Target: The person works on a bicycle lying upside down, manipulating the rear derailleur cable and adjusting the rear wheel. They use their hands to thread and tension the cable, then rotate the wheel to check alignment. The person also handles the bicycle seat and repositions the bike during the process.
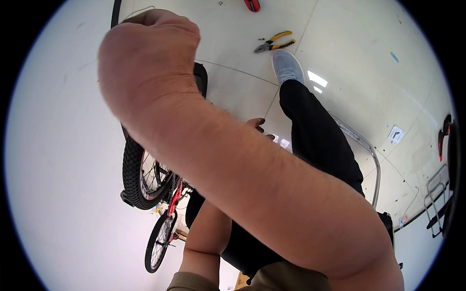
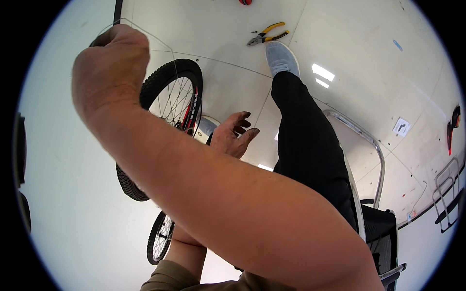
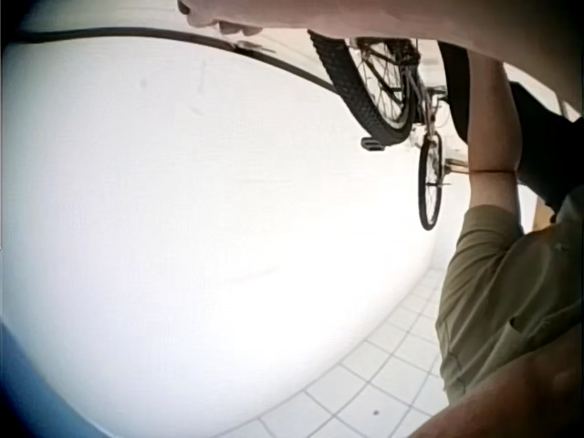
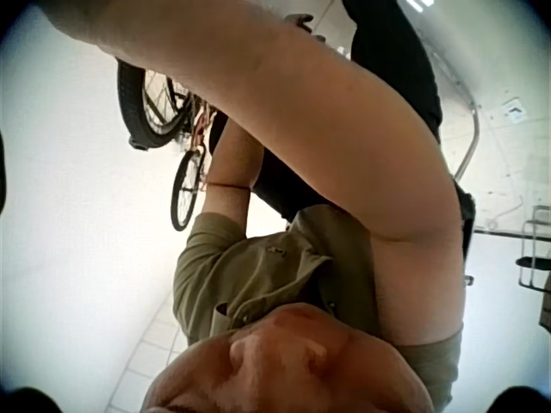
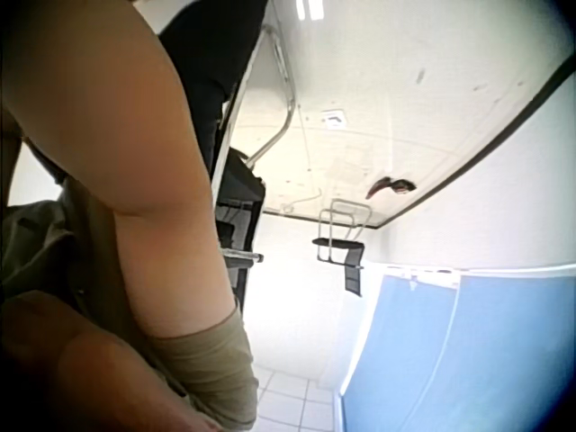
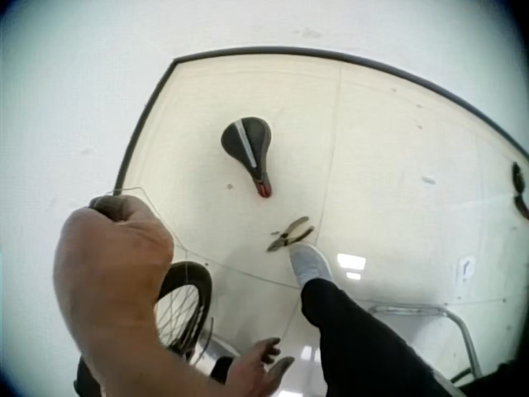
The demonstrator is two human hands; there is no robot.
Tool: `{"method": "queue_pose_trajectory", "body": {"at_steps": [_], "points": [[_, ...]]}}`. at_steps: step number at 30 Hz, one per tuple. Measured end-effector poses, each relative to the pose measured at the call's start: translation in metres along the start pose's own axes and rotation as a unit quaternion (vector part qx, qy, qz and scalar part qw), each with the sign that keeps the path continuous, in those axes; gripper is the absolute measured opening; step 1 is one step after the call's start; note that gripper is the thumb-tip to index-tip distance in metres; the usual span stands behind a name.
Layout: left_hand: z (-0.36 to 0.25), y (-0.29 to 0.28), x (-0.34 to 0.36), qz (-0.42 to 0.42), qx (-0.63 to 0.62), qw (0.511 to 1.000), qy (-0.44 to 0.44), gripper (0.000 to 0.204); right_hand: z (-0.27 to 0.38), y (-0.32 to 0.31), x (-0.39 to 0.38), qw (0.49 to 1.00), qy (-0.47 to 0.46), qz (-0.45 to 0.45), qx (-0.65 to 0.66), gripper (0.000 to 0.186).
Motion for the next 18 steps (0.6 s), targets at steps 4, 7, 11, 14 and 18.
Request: {"method": "queue_pose_trajectory", "body": {"at_steps": [4, 7, 11, 14, 18], "points": [[-0.009, -0.007, -0.006, 0.006, 0.015, 0.999, -0.039, 0.054, -0.003, -0.005, -0.006, 0.997, -0.025, -0.045, -0.049, 0.01], [0.025, -0.007, -0.003, -0.004, -0.023, 1.0, 0.008, 0.052, -0.015, -0.014, 0.003, 0.991, -0.066, -0.05, -0.11, 0.009], [0.024, -0.036, -0.023, -0.034, 0.022, 0.991, 0.124, 0.037, -0.012, -0.022, -0.009, 0.982, -0.063, -0.071, -0.162, 0.015], [0.019, -0.041, -0.033, 0.024, 0.226, 0.965, 0.129, 0.036, -0.029, -0.037, -0.014, 0.963, -0.04, -0.115, -0.242, 0.016], [0.023, -0.013, -0.063, 0.106, 0.24, 0.938, 0.224, 0.037, -0.068, -0.07, -0.012, 0.928, -0.04, -0.161, -0.335, 0.015]]}}
Point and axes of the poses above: each hand's wrist, its own x-axis towards the middle knuckle, its own y-axis out of the palm, z = x × y, the point moved 4 cm from there along x, towards the middle knuckle, and after that the axes turned 5 degrees about -z, right-handed, at the moved point
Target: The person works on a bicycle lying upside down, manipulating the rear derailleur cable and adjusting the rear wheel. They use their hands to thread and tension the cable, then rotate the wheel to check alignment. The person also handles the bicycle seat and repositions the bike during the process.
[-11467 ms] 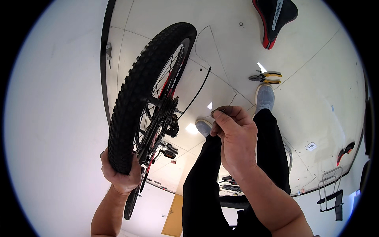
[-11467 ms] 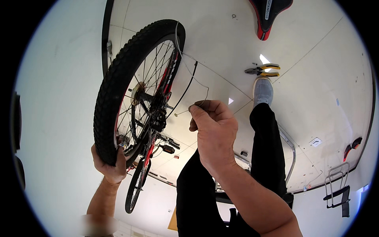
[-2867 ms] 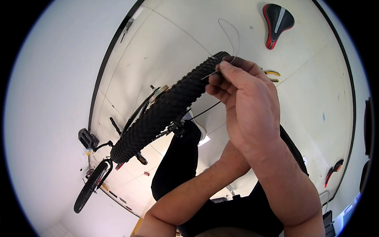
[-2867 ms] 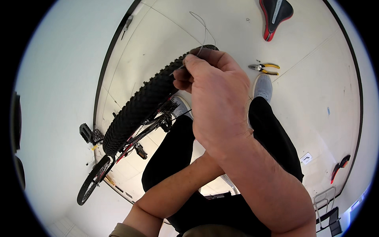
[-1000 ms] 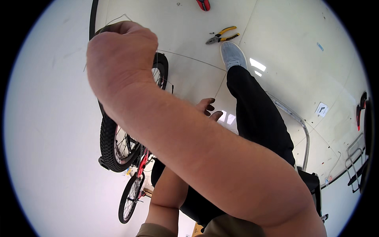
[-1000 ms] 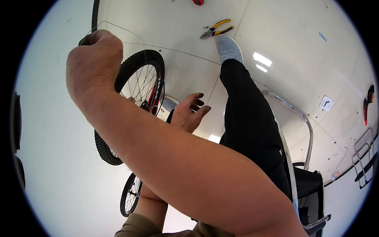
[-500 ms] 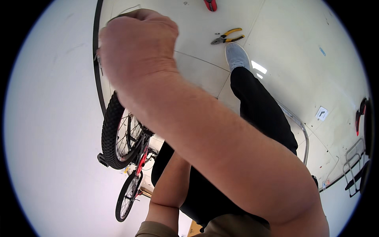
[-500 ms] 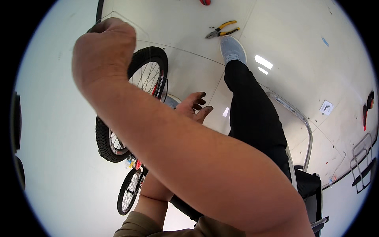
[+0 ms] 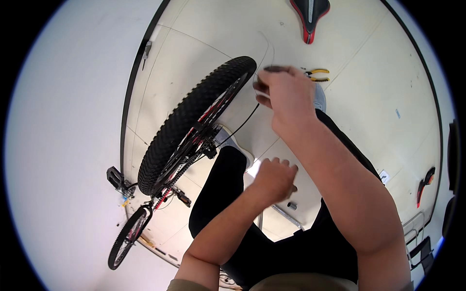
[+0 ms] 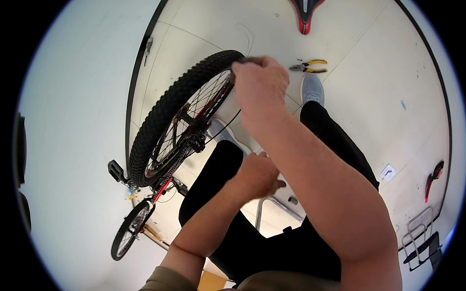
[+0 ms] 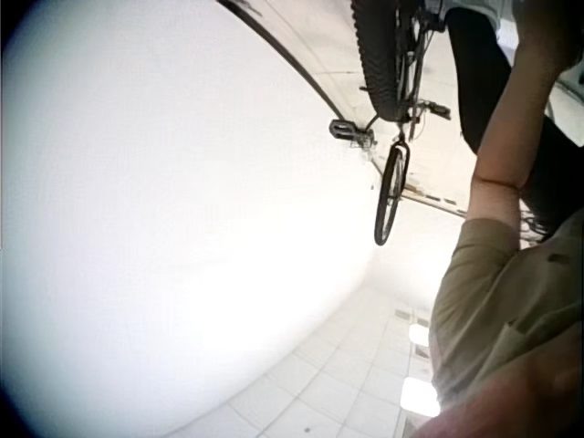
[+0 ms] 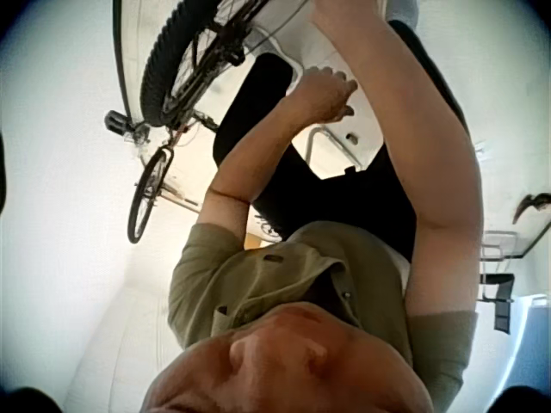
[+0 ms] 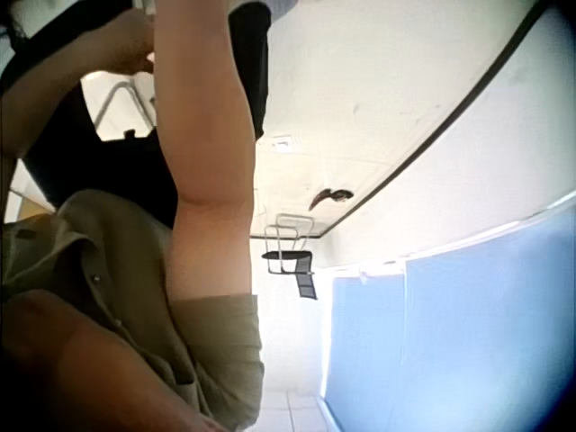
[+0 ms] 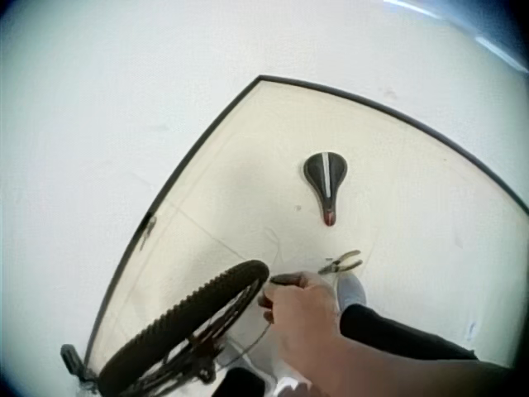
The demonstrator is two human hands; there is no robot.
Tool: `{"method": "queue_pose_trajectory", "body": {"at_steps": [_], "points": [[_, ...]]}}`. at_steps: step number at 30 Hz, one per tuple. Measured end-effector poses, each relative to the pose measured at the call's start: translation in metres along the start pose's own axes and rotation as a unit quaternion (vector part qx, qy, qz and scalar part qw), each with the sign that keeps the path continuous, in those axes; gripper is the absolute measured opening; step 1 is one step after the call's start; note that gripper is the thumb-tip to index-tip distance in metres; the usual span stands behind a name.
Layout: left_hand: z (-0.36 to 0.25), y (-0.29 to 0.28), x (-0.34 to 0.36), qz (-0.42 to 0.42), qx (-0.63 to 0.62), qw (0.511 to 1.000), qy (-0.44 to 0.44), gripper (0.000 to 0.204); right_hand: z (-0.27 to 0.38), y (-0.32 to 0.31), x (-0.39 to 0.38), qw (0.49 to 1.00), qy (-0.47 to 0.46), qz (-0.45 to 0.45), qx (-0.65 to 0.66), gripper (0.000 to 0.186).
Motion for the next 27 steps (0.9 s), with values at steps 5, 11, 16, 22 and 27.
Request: {"method": "queue_pose_trajectory", "body": {"at_steps": [5, 11, 16, 22, 27], "points": [[0.004, -0.051, -0.021, 0.1, -0.082, 0.991, -0.019, 0.033, -0.056, -0.008, 0.009, 0.991, 0.007, 0.034, -0.128, 0.016], [0.032, -0.107, -0.057, 0.073, -0.431, 0.898, 0.04, 0.021, -0.123, 0.002, 0.008, 0.983, 0.033, 0.078, -0.161, 0.014], [0.031, -0.121, -0.058, 0.002, -0.682, 0.717, 0.144, 0.03, -0.179, 0.002, 0.024, 0.995, 0.084, 0.043, -0.031, 0.014], [0.018, -0.109, -0.011, -0.204, -0.607, 0.763, 0.081, 0.043, -0.218, 0.005, 0.026, 0.983, 0.077, 0.023, 0.168, 0.013], [0.016, -0.076, 0.016, -0.311, -0.461, 0.83, 0.036, 0.04, -0.245, 0.006, 0.018, 0.98, 0.084, 0.014, 0.182, 0.01]]}}
Point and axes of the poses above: each hand's wrist, its own x-axis towards the middle knuckle, its own y-axis out of the palm, z = x × y, the point moved 4 cm from there along x, towards the middle knuckle, and after that the axes turned 5 degrees about -z, right-handed, at the moved point
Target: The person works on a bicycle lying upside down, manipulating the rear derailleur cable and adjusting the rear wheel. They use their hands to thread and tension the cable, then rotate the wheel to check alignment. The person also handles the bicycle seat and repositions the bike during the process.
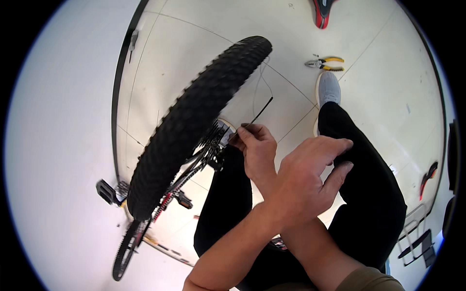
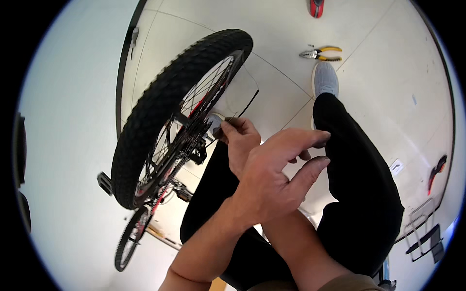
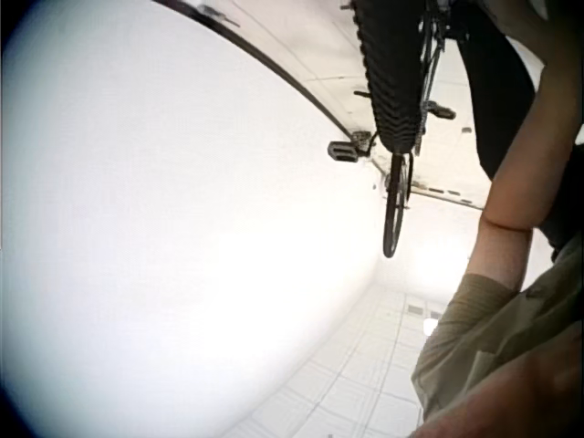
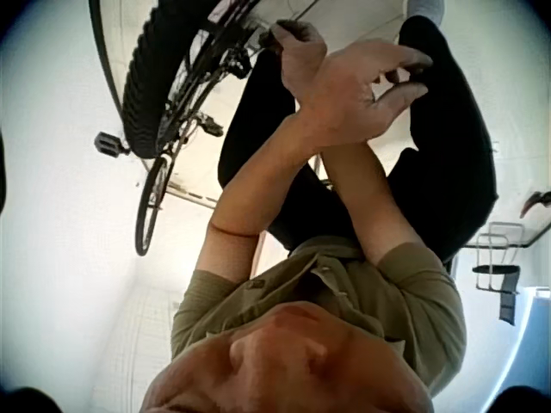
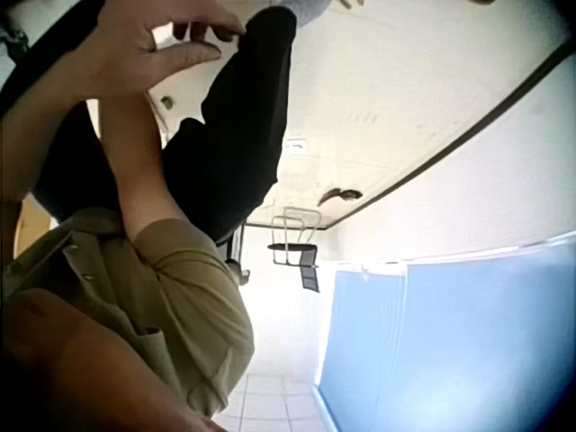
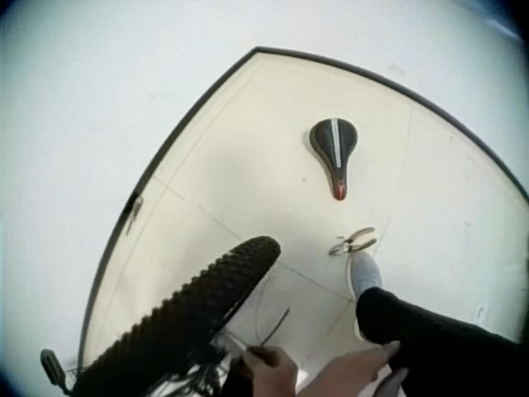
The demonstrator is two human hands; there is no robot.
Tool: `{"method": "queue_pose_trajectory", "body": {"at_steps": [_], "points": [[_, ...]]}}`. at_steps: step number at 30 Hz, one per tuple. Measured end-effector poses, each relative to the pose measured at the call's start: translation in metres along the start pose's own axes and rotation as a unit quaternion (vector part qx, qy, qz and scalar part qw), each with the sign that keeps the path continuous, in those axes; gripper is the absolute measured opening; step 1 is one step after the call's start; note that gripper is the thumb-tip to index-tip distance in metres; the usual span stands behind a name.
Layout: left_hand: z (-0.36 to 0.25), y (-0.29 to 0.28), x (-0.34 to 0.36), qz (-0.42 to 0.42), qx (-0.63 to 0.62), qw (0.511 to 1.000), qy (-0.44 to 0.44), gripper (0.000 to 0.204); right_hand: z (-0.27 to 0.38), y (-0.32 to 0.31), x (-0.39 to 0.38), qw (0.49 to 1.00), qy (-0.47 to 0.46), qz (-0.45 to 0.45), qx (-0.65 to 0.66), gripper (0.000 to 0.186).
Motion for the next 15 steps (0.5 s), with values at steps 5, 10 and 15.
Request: {"method": "queue_pose_trajectory", "body": {"at_steps": [5, 10, 15], "points": [[0.008, 0.011, 0.009, 0.011, 0.024, 0.999, -0.046, 0.039, -0.011, -0.001, -0.004, 1.0, 0.016, 0.002, 0.01, 0.011], [0.029, 0.021, 0.01, 0.043, 0.035, 0.993, -0.106, 0.04, -0.015, 0.003, -0.008, 0.998, 0.06, 0.006, 0.034, 0.012], [0.044, 0.025, 0.011, 0.063, 0.071, 0.987, -0.129, 0.04, -0.021, 0.004, -0.009, 0.995, 0.088, 0.009, 0.04, 0.011]]}}
Point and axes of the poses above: each hand's wrist, its own x-axis towards the middle knuckle, its own y-axis out of the palm, z = x × y, the point moved 4 cm from there along x, towards the middle knuckle, and after that the axes turned 5 degrees about -z, right-handed, at the moved point
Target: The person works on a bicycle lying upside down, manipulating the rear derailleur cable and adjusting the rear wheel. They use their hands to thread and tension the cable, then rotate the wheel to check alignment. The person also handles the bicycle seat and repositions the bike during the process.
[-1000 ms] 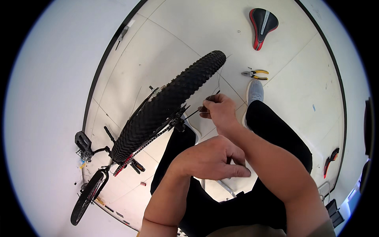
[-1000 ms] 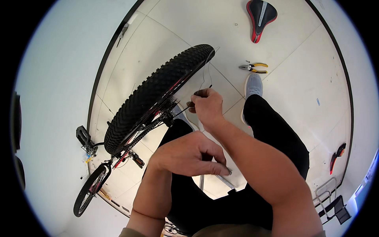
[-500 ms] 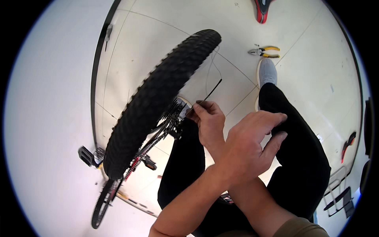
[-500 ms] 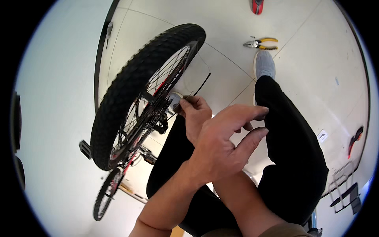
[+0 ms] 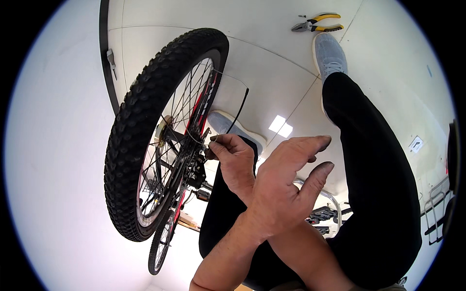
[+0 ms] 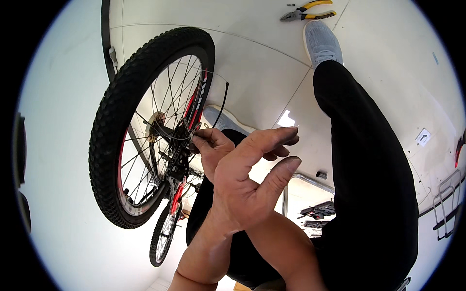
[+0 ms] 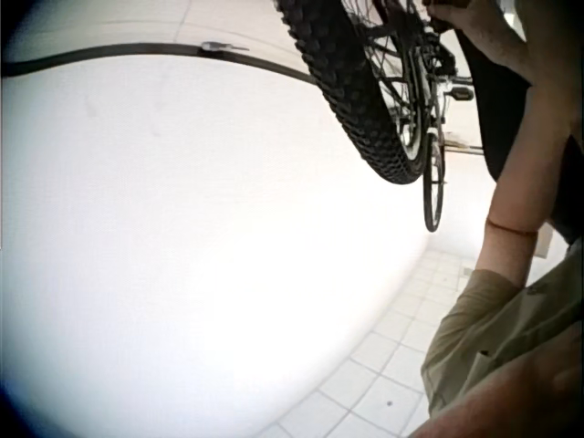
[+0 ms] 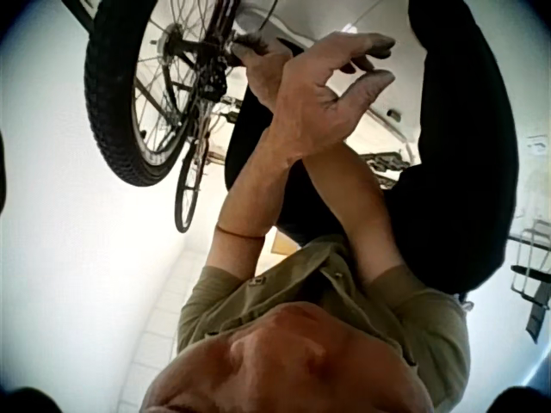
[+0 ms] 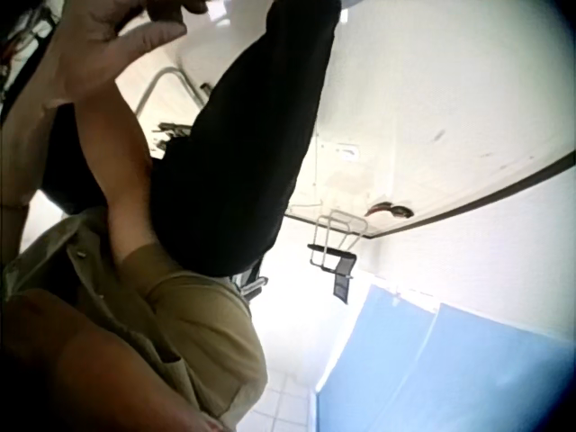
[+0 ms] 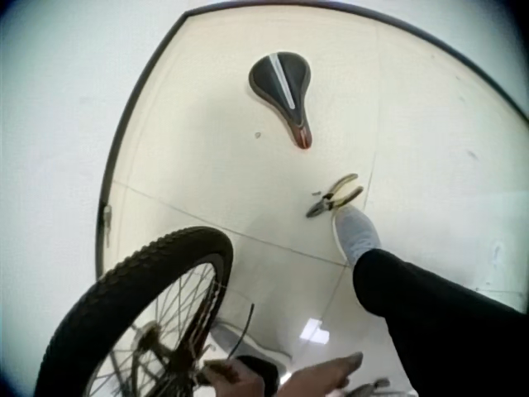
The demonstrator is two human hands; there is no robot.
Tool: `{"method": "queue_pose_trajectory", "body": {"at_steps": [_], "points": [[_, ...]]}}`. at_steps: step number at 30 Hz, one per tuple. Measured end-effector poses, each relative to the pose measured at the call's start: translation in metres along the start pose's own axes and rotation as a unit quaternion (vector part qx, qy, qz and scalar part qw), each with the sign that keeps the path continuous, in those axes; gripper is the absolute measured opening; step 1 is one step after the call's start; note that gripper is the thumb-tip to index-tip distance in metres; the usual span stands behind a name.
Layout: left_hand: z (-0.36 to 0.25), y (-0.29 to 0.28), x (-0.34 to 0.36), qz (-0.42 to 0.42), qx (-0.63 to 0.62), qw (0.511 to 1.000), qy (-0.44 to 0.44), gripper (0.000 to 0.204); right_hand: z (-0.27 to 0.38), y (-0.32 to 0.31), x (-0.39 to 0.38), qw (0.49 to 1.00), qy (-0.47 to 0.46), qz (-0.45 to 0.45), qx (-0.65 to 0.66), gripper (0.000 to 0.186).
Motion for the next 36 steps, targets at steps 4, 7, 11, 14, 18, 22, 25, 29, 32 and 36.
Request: {"method": "queue_pose_trajectory", "body": {"at_steps": [4, 7, 11, 14, 18, 22, 25, 29, 32, 36], "points": [[0.002, 0.0, 0.0, 0.004, 0.014, 1.0, 0.003, 0.042, 0.007, -0.003, 0.003, 1.0, -0.008, -0.016, 0.02, 0.011], [0.004, -0.002, -0.003, 0.009, 0.014, 1.0, -0.021, 0.043, 0.009, -0.001, 0.002, 0.999, -0.037, -0.011, 0.007, 0.01], [0.001, -0.003, -0.006, 0.002, -0.002, 1.0, -0.028, 0.043, 0.006, 0.005, -0.003, 0.996, -0.076, 0.024, -0.044, 0.009], [0.001, -0.006, -0.006, 0.0, -0.003, 1.0, -0.026, 0.043, 0.006, 0.007, -0.003, 0.995, -0.075, 0.037, -0.052, 0.009], [0.0, -0.008, -0.005, 0.008, 0.0, 0.999, -0.034, 0.042, 0.004, 0.005, 0.001, 0.996, -0.061, 0.033, -0.062, 0.009], [0.002, -0.007, -0.005, 0.001, -0.007, 1.0, -0.026, 0.042, 0.005, 0.005, -0.002, 0.994, -0.066, 0.038, -0.078, 0.008], [0.001, -0.008, -0.004, 0.006, -0.013, 0.999, -0.036, 0.043, 0.009, 0.007, -0.004, 0.993, -0.074, 0.046, -0.085, 0.007], [0.003, -0.007, -0.005, 0.005, -0.027, 0.999, -0.042, 0.043, 0.008, 0.007, -0.006, 0.991, -0.082, 0.05, -0.088, 0.008], [0.001, -0.009, -0.005, 0.005, -0.022, 0.999, -0.046, 0.043, 0.012, 0.009, -0.008, 0.989, -0.092, 0.053, -0.1, 0.008], [0.001, -0.01, -0.004, 0.007, -0.015, 0.999, -0.043, 0.043, 0.01, 0.009, -0.006, 0.993, -0.086, 0.032, -0.076, 0.007]]}}
Point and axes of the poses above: each hand's wrist, its own x-axis towards the middle knuckle, its own y-axis out of the palm, z = x × y, the point moved 4 cm from there along x, towards the middle knuckle, and after that the axes turned 5 degrees about -z, right-handed, at the moved point
